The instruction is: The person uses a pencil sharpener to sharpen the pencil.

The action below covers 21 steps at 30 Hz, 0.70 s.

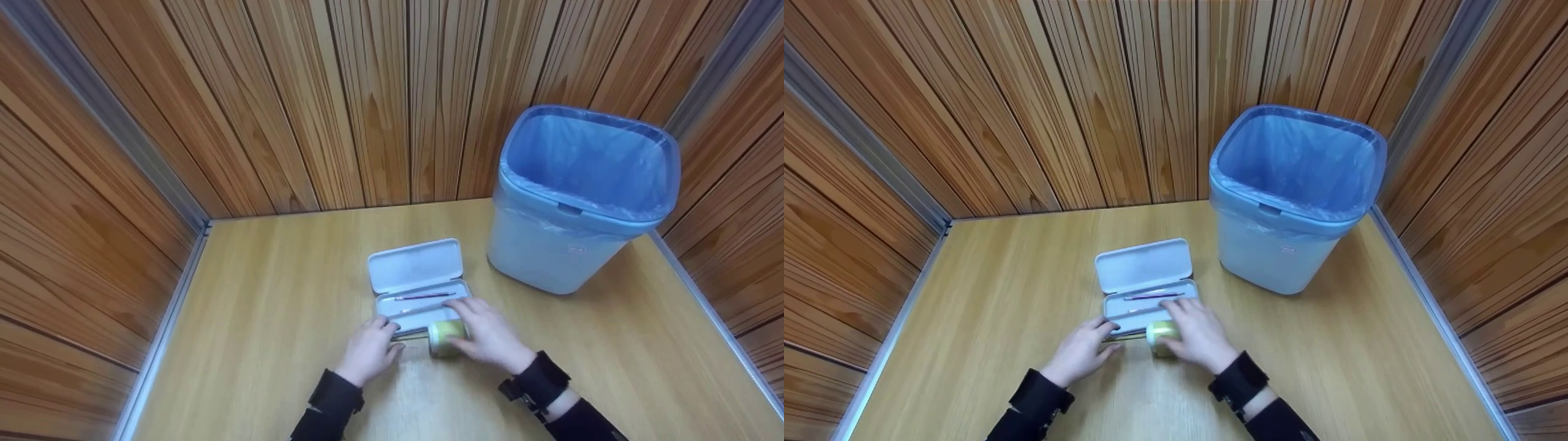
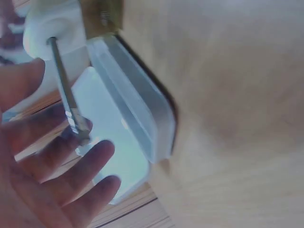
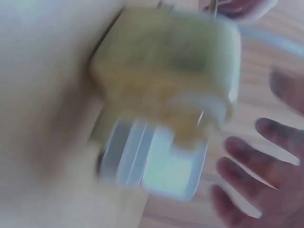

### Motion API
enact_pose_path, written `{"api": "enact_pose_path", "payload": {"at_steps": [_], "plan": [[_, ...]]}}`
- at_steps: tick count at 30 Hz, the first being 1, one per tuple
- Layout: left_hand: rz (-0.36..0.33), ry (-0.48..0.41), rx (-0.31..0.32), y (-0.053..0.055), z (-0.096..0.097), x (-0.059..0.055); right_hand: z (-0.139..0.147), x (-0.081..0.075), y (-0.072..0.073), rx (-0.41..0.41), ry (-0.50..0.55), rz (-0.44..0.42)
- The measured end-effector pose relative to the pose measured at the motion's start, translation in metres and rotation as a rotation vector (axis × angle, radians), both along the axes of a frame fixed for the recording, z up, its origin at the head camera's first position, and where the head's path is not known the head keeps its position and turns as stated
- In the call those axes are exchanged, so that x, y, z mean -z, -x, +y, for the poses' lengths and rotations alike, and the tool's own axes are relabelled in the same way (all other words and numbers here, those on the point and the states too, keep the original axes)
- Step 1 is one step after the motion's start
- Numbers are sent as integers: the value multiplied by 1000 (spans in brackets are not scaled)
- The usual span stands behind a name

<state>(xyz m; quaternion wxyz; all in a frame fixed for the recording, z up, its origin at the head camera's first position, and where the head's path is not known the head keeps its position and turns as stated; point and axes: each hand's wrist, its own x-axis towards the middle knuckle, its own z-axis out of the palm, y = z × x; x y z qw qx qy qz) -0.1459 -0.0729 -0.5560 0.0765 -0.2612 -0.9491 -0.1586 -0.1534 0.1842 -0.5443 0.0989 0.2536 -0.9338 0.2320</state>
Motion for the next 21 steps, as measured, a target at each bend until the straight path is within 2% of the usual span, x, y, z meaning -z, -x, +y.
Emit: {"api": "enact_pose_path", "payload": {"at_steps": [3,6,10,14,18,21], "plan": [[-12,11,10,-1,-3,5,-17,2,4,-70,-91,-82],[-31,23,5,-3,-4,9,-28,10,6,-82,-168,-131],[-30,25,-8,-3,-5,13,-35,20,8,-43,-238,-91],[34,18,-36,-3,-5,17,-37,24,10,-23,-266,-26],[99,27,-58,-1,-5,21,-37,26,11,-27,-267,-26],[119,26,-62,1,-6,22,-37,25,11,-25,-262,-30]]}}
